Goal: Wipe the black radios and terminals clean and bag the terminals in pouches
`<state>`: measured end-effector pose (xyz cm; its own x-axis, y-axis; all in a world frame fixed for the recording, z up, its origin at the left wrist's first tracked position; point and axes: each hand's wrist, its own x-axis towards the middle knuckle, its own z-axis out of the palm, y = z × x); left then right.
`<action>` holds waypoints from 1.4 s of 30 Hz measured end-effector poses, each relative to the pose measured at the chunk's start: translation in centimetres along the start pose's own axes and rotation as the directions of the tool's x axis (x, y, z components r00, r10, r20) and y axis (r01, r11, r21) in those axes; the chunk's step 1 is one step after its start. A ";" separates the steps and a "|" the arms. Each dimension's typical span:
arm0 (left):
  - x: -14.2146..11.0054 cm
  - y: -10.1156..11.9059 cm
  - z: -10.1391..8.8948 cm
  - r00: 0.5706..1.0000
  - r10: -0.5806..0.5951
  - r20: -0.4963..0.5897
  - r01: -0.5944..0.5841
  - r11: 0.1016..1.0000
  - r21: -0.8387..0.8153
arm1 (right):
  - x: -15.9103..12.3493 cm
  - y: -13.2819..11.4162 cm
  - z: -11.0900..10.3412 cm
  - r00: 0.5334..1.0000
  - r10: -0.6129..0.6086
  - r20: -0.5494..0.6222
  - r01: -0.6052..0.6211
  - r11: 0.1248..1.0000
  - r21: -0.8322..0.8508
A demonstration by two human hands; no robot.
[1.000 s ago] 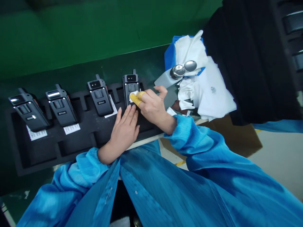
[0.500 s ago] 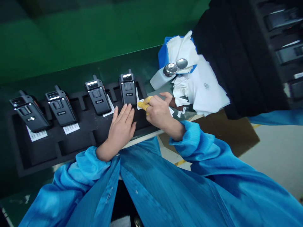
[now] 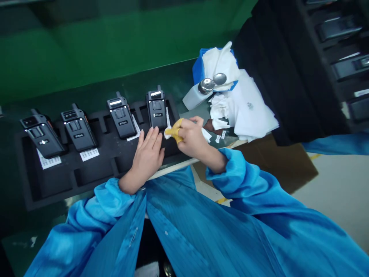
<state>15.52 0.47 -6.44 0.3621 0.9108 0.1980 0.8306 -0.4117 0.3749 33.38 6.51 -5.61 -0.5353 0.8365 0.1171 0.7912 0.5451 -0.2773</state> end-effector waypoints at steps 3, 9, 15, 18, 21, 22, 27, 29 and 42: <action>0.0 0.0 0.0 1.000 -0.009 -0.007 0.010 1.000 0.002 | 1.4 0.4 0.2 0.984 0.087 -0.156 -0.092 0.995 -0.025; -0.1 0.1 0.0 1.000 -0.020 -0.004 0.020 1.000 0.012 | 2.2 0.0 0.7 0.995 -0.007 -0.101 -0.006 0.991 -0.131; -0.1 0.0 0.1 1.000 -0.020 -0.020 0.020 1.000 0.010 | 0.5 0.7 -0.6 0.997 -0.073 -0.008 0.073 0.994 -0.077; -0.1 0.0 0.1 1.000 -0.025 -0.019 0.025 1.000 0.012 | 1.7 0.7 -0.2 0.985 0.020 -0.173 -0.037 0.995 -0.090; 0.0 -0.1 0.2 1.000 -0.021 -0.015 0.022 1.000 0.023 | 3.5 -0.3 1.0 0.967 -0.044 -0.250 0.006 0.988 -0.152; 0.0 0.0 0.2 1.000 -0.020 -0.012 0.020 0.999 0.028 | 4.0 -0.7 1.4 0.966 -0.082 -0.244 0.039 0.983 -0.177; 0.1 0.0 0.5 1.000 -0.015 -0.009 0.016 0.999 0.039 | 4.3 -1.1 2.3 0.955 -0.184 -0.233 0.114 0.952 -0.284; 0.1 0.0 0.5 1.000 -0.010 -0.021 0.011 0.999 0.039 | 3.8 -0.7 2.3 0.943 -0.190 -0.273 0.097 0.942 -0.321; 0.1 -0.2 0.3 1.000 -0.014 0.007 0.014 1.000 0.007 | -0.4 -1.4 1.5 0.993 0.080 -0.085 -0.084 0.995 -0.044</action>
<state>15.55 0.66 -6.70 0.3537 0.9166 0.1865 0.8383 -0.3990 0.3715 32.01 5.34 -6.74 -0.4429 0.8793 0.1752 0.8458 0.4746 -0.2436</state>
